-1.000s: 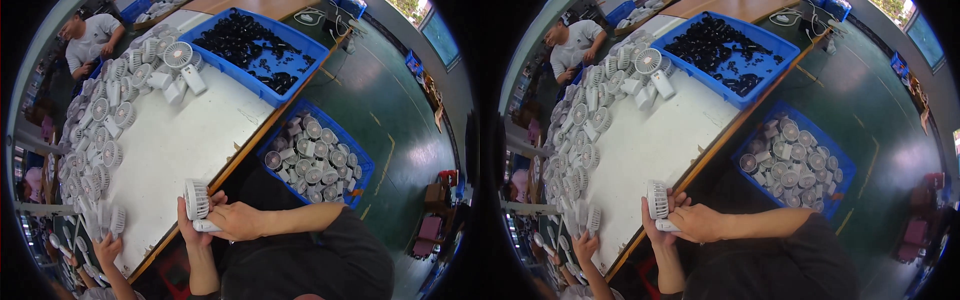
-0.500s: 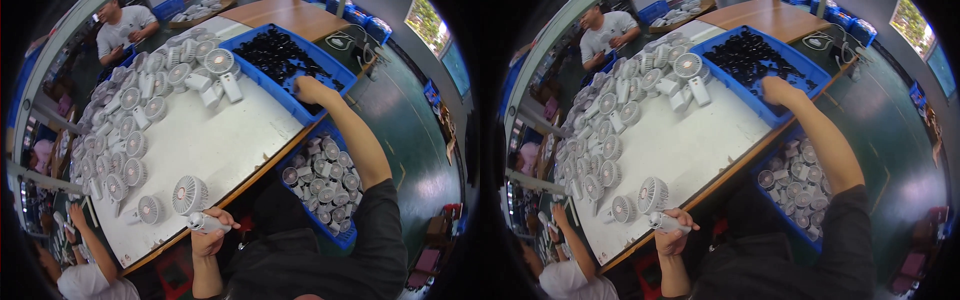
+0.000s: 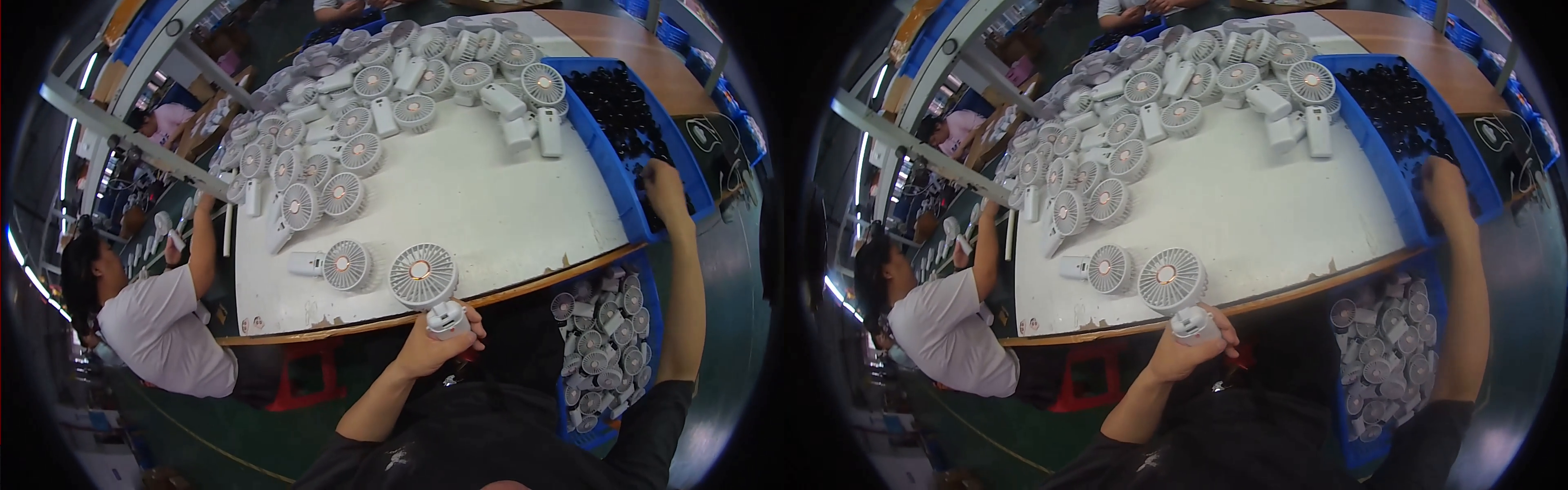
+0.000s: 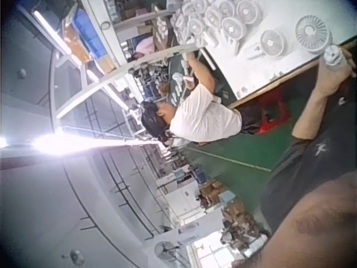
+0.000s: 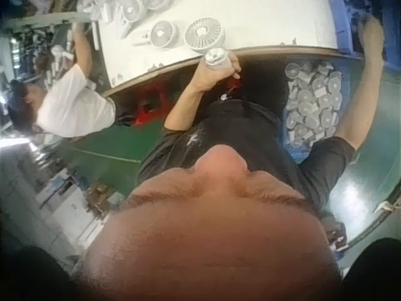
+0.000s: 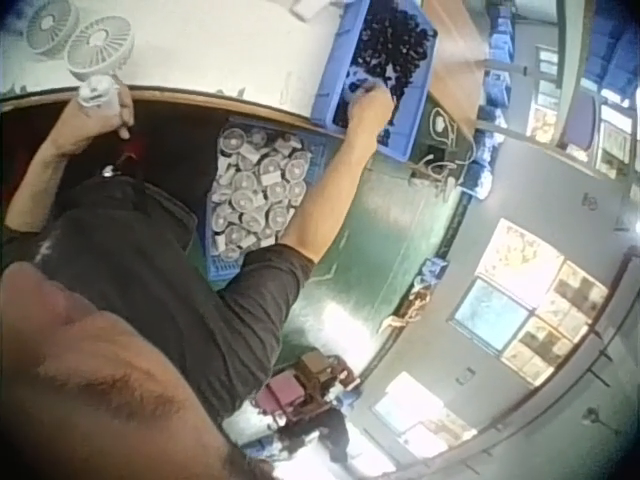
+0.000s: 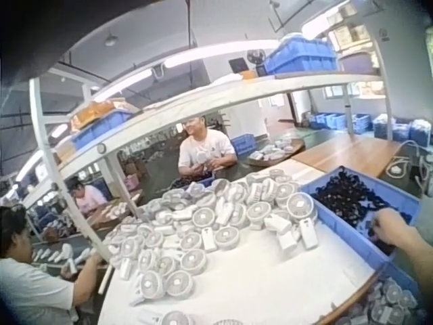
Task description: The person assembles handheld fans by picking up a fan body, attaching a black strap to it, and placing the completed unit into a blue crate.
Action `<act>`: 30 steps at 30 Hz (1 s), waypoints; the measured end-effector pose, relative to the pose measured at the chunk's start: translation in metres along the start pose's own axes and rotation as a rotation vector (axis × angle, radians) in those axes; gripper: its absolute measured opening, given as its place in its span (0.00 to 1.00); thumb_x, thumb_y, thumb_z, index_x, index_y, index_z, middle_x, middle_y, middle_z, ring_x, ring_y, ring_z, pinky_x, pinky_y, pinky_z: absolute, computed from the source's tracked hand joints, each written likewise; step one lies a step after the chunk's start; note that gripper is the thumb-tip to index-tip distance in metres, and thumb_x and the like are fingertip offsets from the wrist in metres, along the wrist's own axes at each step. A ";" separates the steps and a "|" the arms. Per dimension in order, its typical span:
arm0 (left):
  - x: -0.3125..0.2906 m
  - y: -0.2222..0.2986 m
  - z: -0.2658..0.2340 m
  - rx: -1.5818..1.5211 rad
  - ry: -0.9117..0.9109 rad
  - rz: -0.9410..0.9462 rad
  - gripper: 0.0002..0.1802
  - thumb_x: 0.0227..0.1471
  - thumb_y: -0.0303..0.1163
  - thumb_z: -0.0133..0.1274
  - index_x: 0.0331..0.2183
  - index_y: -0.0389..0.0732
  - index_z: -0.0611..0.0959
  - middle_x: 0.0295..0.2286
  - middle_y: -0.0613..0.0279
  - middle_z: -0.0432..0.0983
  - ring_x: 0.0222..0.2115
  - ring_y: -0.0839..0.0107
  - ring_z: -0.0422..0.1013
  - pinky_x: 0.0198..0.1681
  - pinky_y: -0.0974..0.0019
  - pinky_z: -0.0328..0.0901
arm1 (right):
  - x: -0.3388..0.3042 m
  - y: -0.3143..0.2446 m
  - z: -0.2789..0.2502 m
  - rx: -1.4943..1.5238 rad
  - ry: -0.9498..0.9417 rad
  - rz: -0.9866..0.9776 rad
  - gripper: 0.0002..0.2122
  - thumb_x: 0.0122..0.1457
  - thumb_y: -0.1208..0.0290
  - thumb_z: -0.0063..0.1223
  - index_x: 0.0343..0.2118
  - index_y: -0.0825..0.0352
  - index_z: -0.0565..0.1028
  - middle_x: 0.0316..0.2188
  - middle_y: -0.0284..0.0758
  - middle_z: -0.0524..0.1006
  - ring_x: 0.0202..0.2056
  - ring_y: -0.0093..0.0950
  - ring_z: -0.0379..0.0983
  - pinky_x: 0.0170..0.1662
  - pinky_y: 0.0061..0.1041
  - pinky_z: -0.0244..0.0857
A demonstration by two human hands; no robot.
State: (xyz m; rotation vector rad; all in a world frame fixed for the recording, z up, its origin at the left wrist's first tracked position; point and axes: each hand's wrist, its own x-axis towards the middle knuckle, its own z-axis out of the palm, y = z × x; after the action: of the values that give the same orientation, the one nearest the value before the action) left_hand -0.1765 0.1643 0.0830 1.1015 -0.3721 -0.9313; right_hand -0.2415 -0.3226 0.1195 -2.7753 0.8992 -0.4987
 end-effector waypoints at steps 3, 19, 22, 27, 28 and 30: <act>-0.001 -0.001 0.000 0.114 0.020 0.001 0.15 0.52 0.22 0.57 0.43 0.33 0.76 0.34 0.59 0.77 0.33 0.72 0.76 0.38 0.66 0.74 | -0.008 -0.025 -0.028 0.139 0.155 -0.008 0.04 0.54 0.80 0.49 0.32 0.71 0.74 0.28 0.47 0.77 0.33 0.41 0.76 0.38 0.33 0.67; 0.000 -0.005 0.024 0.086 0.193 0.176 0.17 0.54 0.22 0.57 0.47 0.34 0.76 0.33 0.65 0.73 0.29 0.79 0.71 0.30 0.74 0.71 | -0.200 -0.223 0.037 1.432 -0.691 0.129 0.05 0.61 0.77 0.53 0.37 0.73 0.75 0.33 0.36 0.79 0.30 0.19 0.74 0.34 0.18 0.69; 0.002 -0.007 0.016 -0.149 0.222 0.133 0.18 0.52 0.20 0.57 0.46 0.33 0.75 0.33 0.63 0.73 0.30 0.76 0.73 0.28 0.70 0.73 | -0.203 -0.218 0.027 1.209 -0.458 -0.243 0.14 0.53 0.83 0.60 0.43 0.71 0.75 0.39 0.37 0.78 0.39 0.24 0.76 0.38 0.24 0.71; 0.002 0.007 0.015 -0.250 0.021 -0.078 0.21 0.55 0.26 0.57 0.49 0.34 0.71 0.35 0.59 0.75 0.33 0.71 0.75 0.23 0.71 0.73 | -0.188 -0.223 0.013 0.914 -0.146 -0.700 0.15 0.48 0.78 0.64 0.40 0.69 0.77 0.39 0.41 0.78 0.40 0.39 0.77 0.43 0.33 0.72; 0.002 0.003 0.011 -0.251 -0.064 -0.106 0.21 0.55 0.27 0.58 0.49 0.34 0.71 0.35 0.59 0.74 0.33 0.72 0.75 0.22 0.72 0.73 | -0.184 -0.224 0.014 0.882 -0.104 -0.757 0.15 0.48 0.77 0.64 0.41 0.69 0.76 0.38 0.41 0.77 0.39 0.39 0.76 0.42 0.34 0.72; 0.001 -0.002 0.011 -0.247 -0.118 -0.128 0.20 0.54 0.30 0.59 0.47 0.35 0.73 0.34 0.59 0.74 0.33 0.71 0.75 0.21 0.72 0.72 | -0.176 -0.226 0.009 0.853 -0.087 -0.793 0.15 0.49 0.76 0.63 0.41 0.69 0.76 0.38 0.41 0.77 0.38 0.39 0.76 0.41 0.34 0.72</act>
State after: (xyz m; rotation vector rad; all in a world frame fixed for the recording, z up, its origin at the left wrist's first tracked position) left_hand -0.1840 0.1563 0.0861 0.8535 -0.2765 -1.1275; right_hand -0.2510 -0.0366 0.1268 -2.1812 -0.4260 -0.6509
